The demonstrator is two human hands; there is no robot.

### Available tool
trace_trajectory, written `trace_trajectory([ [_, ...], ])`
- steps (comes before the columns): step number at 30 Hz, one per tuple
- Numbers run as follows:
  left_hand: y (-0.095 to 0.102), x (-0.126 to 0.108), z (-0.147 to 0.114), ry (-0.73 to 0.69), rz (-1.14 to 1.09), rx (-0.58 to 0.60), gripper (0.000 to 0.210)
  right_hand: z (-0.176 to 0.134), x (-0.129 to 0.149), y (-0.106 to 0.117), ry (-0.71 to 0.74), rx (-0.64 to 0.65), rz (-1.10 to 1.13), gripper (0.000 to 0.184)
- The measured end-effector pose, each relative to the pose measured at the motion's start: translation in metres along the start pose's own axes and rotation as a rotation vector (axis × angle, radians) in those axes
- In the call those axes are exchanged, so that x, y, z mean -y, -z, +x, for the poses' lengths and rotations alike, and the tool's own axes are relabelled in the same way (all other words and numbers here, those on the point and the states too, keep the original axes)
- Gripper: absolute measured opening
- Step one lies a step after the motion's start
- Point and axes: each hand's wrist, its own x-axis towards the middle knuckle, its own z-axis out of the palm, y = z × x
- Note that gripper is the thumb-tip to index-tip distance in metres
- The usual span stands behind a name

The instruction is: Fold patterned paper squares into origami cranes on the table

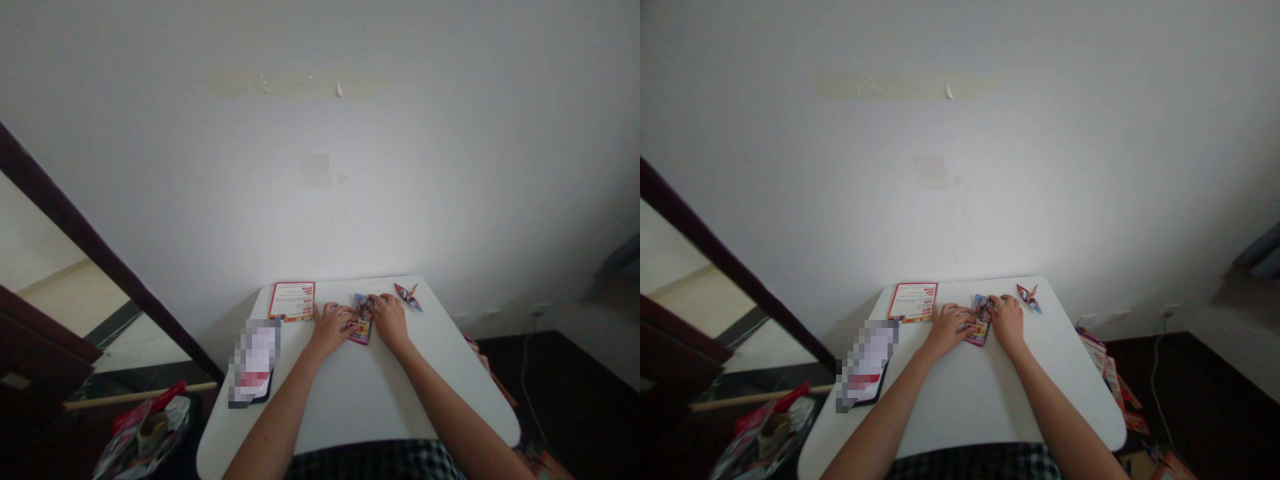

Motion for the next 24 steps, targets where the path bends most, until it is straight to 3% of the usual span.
trace_trajectory([
  [24,0.0031,-0.0008,-0.0018,0.017,0.062,0.029,0.04,-0.0031,0.0023,0.0002,0.012,0.011,-0.07,0.036],
])
